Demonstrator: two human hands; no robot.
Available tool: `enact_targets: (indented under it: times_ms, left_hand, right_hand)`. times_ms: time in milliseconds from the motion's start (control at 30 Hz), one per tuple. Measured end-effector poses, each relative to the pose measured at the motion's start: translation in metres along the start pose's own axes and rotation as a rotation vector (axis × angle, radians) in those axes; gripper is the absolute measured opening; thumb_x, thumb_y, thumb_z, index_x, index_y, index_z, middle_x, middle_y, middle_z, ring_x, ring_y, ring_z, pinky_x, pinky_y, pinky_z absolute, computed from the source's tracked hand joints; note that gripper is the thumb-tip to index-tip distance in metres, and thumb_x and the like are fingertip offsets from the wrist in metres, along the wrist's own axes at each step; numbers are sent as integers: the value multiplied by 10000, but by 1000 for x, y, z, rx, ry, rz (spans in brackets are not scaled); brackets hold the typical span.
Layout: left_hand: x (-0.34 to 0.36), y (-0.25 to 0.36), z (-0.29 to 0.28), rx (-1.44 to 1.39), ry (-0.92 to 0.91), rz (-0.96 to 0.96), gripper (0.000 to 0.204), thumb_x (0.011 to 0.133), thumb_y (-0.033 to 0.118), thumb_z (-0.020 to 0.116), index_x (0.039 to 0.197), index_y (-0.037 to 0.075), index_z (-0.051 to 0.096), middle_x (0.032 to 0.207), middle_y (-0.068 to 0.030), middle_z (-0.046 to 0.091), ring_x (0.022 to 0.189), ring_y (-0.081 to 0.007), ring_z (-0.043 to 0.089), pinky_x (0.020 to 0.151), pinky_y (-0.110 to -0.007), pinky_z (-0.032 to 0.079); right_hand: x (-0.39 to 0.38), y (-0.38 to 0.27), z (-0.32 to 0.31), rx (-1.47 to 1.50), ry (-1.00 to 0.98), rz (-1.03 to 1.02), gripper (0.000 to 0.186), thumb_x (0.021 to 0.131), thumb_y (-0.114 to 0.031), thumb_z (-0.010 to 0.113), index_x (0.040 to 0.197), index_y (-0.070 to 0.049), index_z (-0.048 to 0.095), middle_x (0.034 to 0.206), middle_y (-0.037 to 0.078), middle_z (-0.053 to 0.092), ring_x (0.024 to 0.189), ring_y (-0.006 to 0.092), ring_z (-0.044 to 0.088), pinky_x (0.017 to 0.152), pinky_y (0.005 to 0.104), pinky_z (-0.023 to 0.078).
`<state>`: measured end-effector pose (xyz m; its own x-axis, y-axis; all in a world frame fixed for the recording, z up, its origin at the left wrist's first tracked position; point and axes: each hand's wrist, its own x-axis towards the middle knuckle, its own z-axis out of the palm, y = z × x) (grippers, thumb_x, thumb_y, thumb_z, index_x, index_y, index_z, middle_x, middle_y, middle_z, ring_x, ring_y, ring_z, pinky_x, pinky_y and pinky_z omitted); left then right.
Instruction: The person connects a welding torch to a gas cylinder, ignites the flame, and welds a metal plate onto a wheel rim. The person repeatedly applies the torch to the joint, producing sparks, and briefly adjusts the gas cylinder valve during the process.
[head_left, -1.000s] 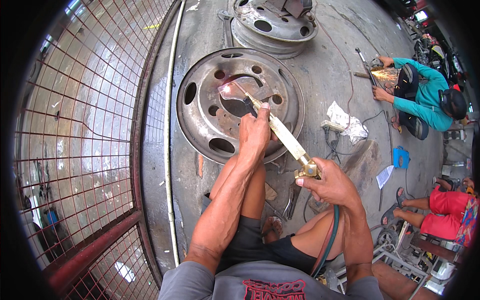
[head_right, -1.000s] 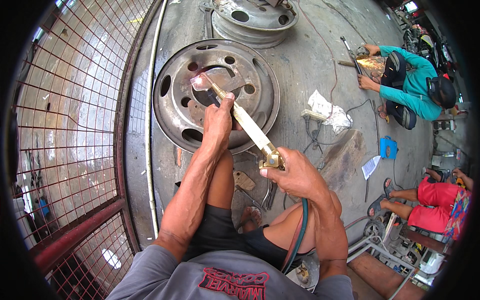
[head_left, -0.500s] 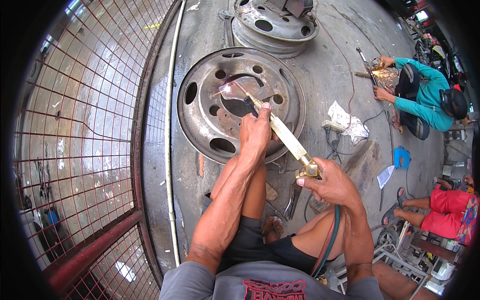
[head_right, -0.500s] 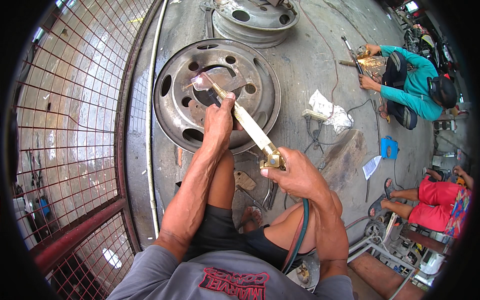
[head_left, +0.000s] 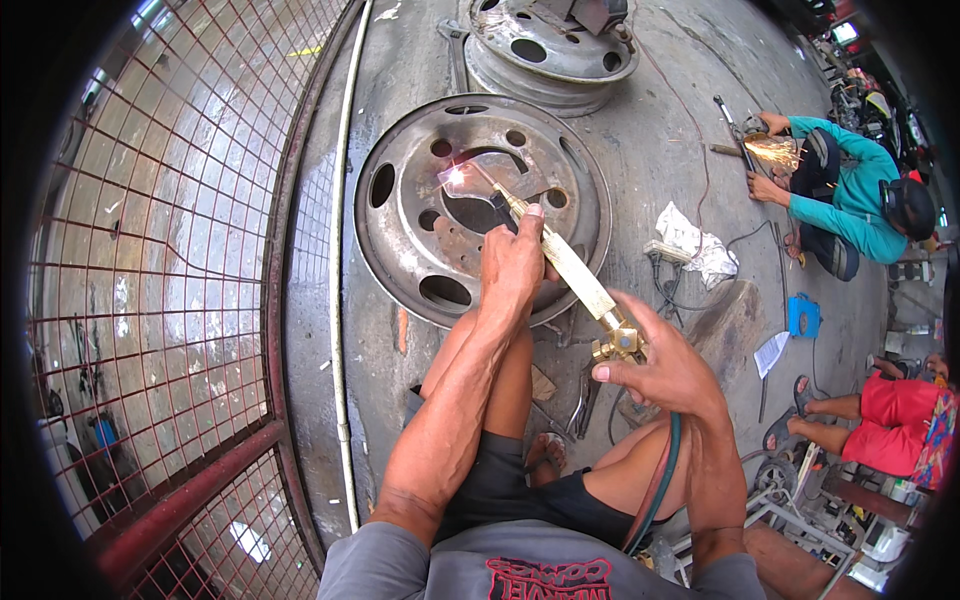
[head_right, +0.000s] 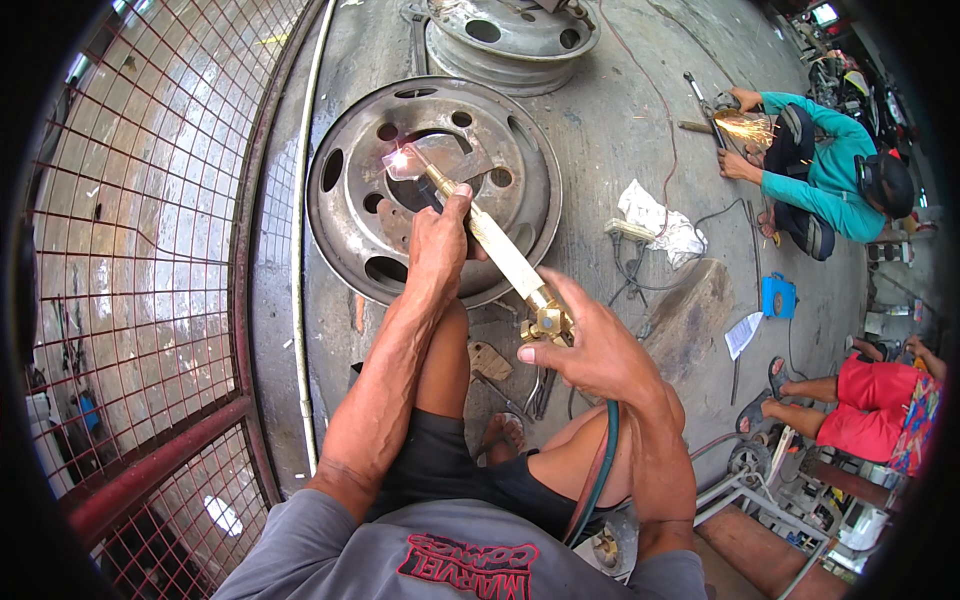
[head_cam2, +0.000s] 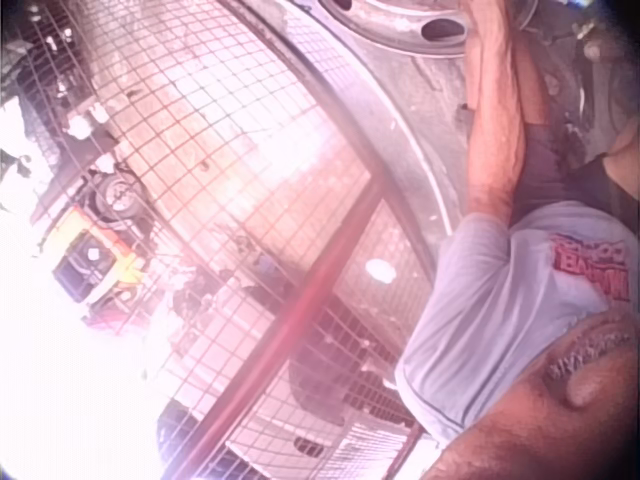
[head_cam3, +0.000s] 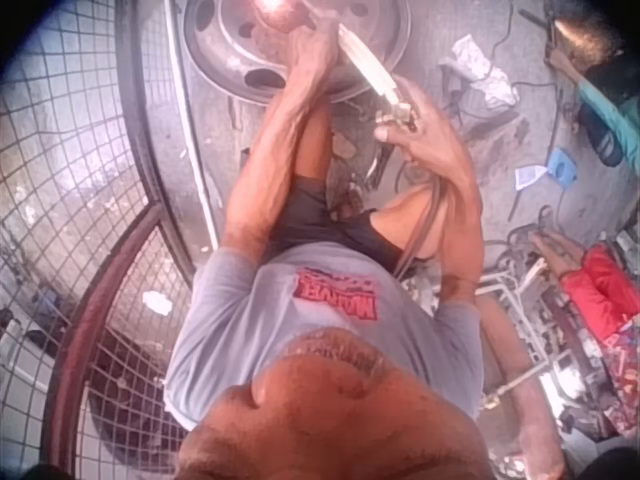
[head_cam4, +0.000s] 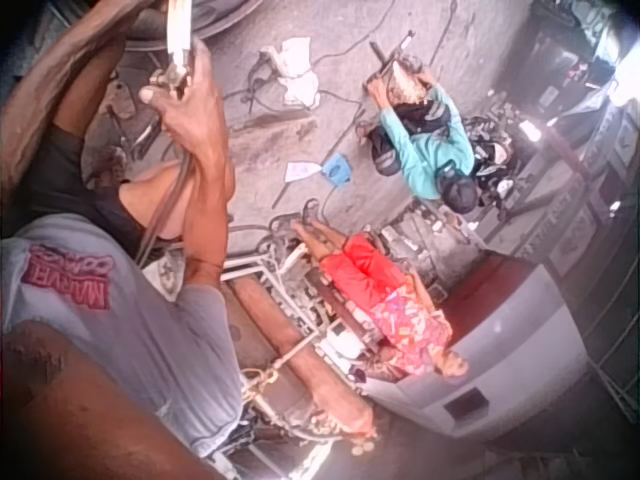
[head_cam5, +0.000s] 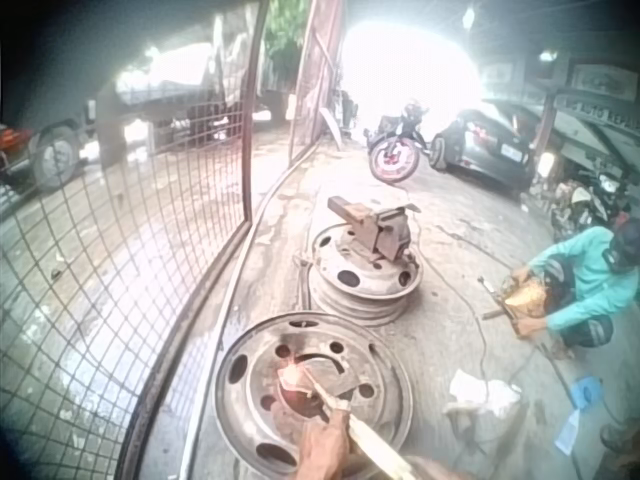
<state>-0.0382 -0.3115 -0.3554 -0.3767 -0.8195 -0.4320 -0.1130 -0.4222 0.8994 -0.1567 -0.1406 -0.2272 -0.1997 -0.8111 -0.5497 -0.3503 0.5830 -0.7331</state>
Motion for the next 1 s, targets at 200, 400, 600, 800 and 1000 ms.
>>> enact_targets:
  times_ms: [200,400,600,800,1000]
  left_hand:
    - [-2,0,0,-96,3,40,487,1044,345,556,755,-29,673,613,-121,650,466,-176,565,484,-334,428]
    - [-4,3,-1,-85,12,17,488,1047,345,554,755,-29,667,614,-118,648,454,-176,563,472,-330,424]
    - [-4,3,-1,-96,12,32,507,1047,358,549,740,-29,666,604,-118,645,451,-179,565,474,-334,418]
    - [-4,3,-2,-71,9,23,516,1043,363,544,735,-31,670,592,-118,640,450,-181,564,485,-337,422]
    - [-2,0,-2,-85,4,31,511,1040,360,550,739,-35,669,596,-123,643,453,-182,572,481,-331,426]
  right_hand:
    - [-6,0,-6,70,-30,-43,734,894,-283,861,1459,-126,420,902,37,655,611,112,587,572,313,504]
    - [-9,3,-6,191,-67,-46,545,974,-311,777,1334,-149,401,844,21,617,565,80,534,500,269,442]
    - [-9,5,-5,197,-58,-50,481,996,-333,741,1282,-145,403,813,18,614,528,72,512,467,264,421]
    - [-9,3,-4,182,-46,-58,422,1015,-306,719,1265,-139,422,797,14,619,526,68,512,462,262,417]
    - [-9,2,-4,191,-47,-59,409,1017,-295,718,1258,-138,428,800,11,619,534,65,514,471,260,419]
